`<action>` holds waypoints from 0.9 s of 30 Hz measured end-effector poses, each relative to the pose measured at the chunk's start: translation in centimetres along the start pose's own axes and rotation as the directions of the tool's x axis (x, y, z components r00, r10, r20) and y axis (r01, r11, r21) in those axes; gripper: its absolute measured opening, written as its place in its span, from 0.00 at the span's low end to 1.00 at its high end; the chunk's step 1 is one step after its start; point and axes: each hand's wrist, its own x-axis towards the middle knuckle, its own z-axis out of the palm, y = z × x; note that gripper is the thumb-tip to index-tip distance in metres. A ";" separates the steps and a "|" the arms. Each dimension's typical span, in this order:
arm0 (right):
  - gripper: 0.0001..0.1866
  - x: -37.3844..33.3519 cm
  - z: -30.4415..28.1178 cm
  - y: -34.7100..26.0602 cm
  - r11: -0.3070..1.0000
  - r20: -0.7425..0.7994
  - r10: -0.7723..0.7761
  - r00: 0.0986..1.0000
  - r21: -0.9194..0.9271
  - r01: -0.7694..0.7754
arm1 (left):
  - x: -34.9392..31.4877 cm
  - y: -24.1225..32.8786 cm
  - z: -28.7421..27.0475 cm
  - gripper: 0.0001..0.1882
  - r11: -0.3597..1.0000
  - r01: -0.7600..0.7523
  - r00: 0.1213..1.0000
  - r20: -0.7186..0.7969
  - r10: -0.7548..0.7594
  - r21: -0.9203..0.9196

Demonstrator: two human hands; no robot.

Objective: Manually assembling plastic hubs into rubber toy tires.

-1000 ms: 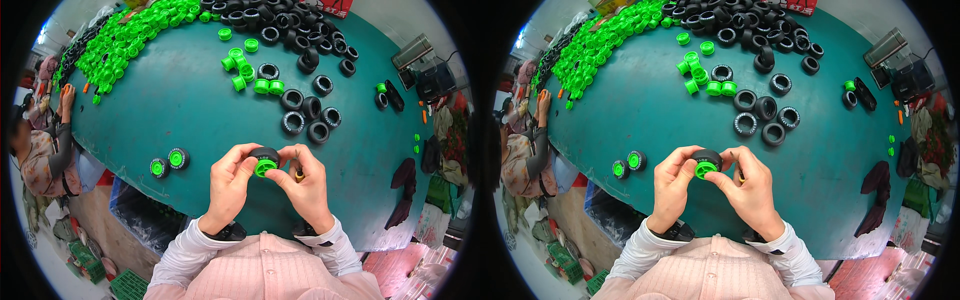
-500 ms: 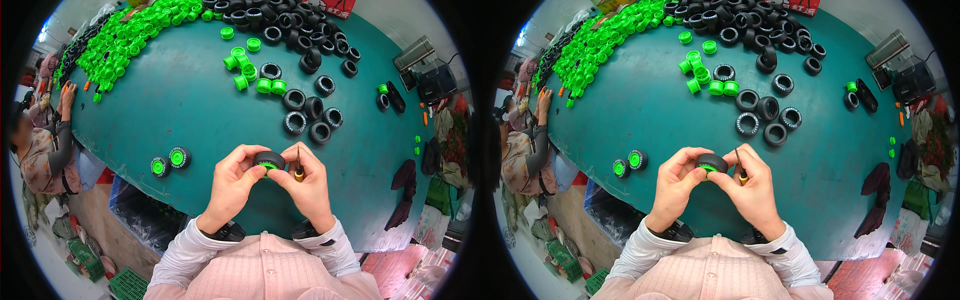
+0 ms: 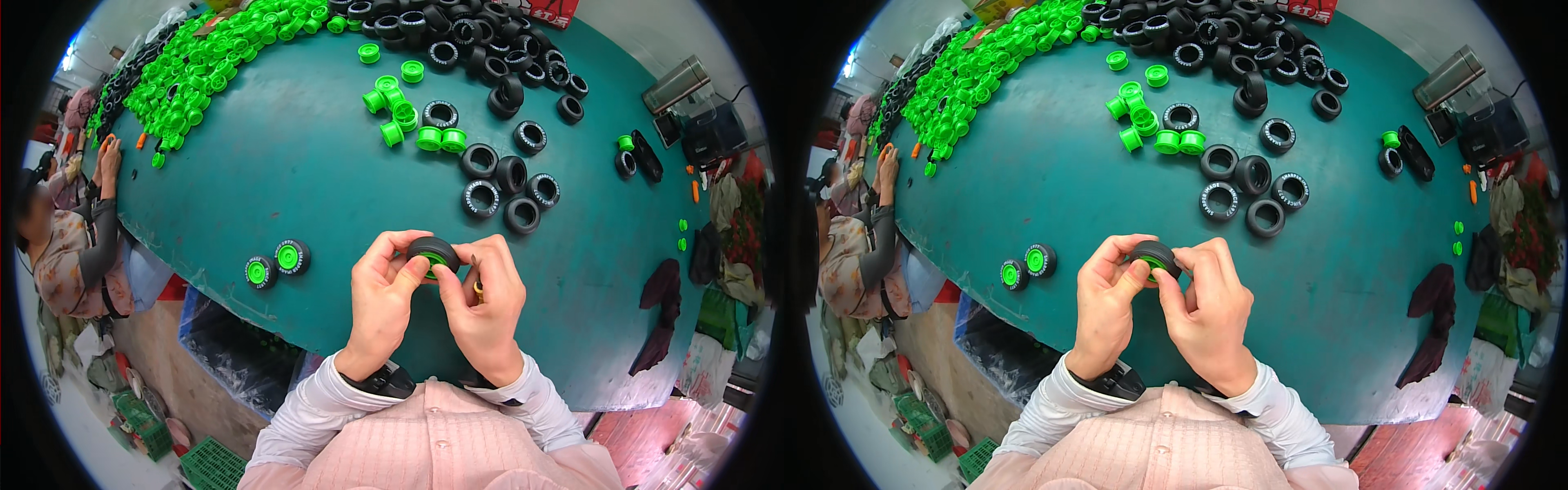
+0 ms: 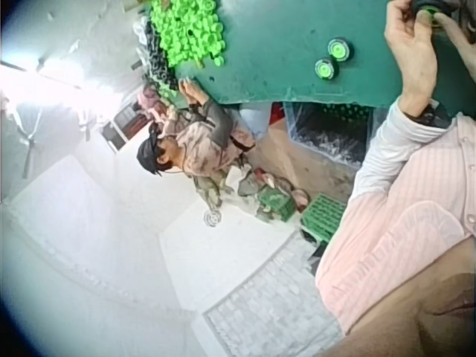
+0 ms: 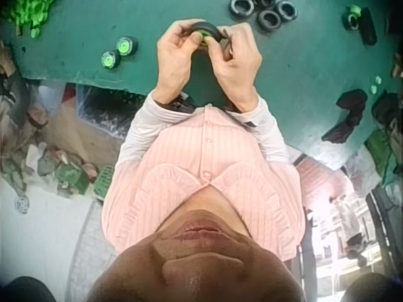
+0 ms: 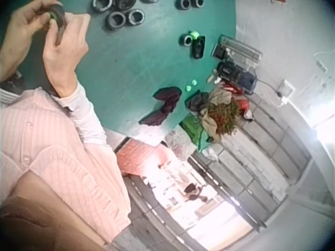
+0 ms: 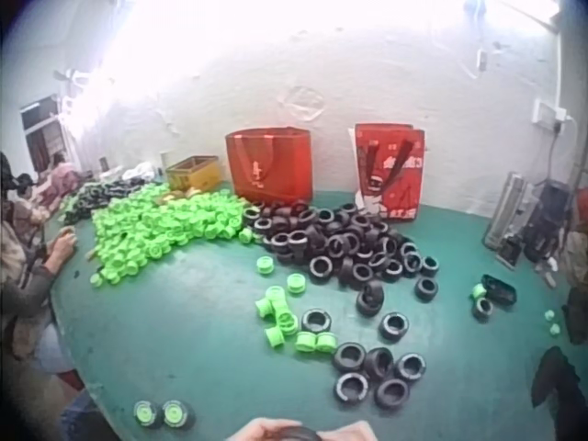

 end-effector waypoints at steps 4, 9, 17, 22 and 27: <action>0.14 1.1 -0.2 0.3 0.997 0.091 0.055 0.994 0.049 -0.059 | 0.0 -0.1 0.0 0.13 0.998 -0.047 0.998 -0.039 0.045 -0.036; 0.15 1.4 -1.1 0.7 0.944 0.200 0.204 0.958 0.219 -0.247 | -0.1 0.1 0.2 0.10 0.996 -0.078 0.997 -0.010 0.079 0.032; 0.11 1.5 -0.8 0.8 0.918 0.180 0.295 0.938 0.218 -0.330 | 0.6 0.4 0.2 0.10 1.000 0.019 1.000 -0.011 -0.019 -0.025; 0.15 2.7 -2.8 0.2 0.814 0.290 0.386 0.876 0.339 -0.471 | 0.5 0.6 -2.1 0.12 0.987 0.133 0.978 0.176 -0.116 -0.089; 0.19 1.6 -2.7 1.4 0.821 0.304 0.325 0.895 0.380 -0.427 | -0.2 1.0 -0.7 0.11 0.983 -0.053 0.989 0.148 0.026 0.177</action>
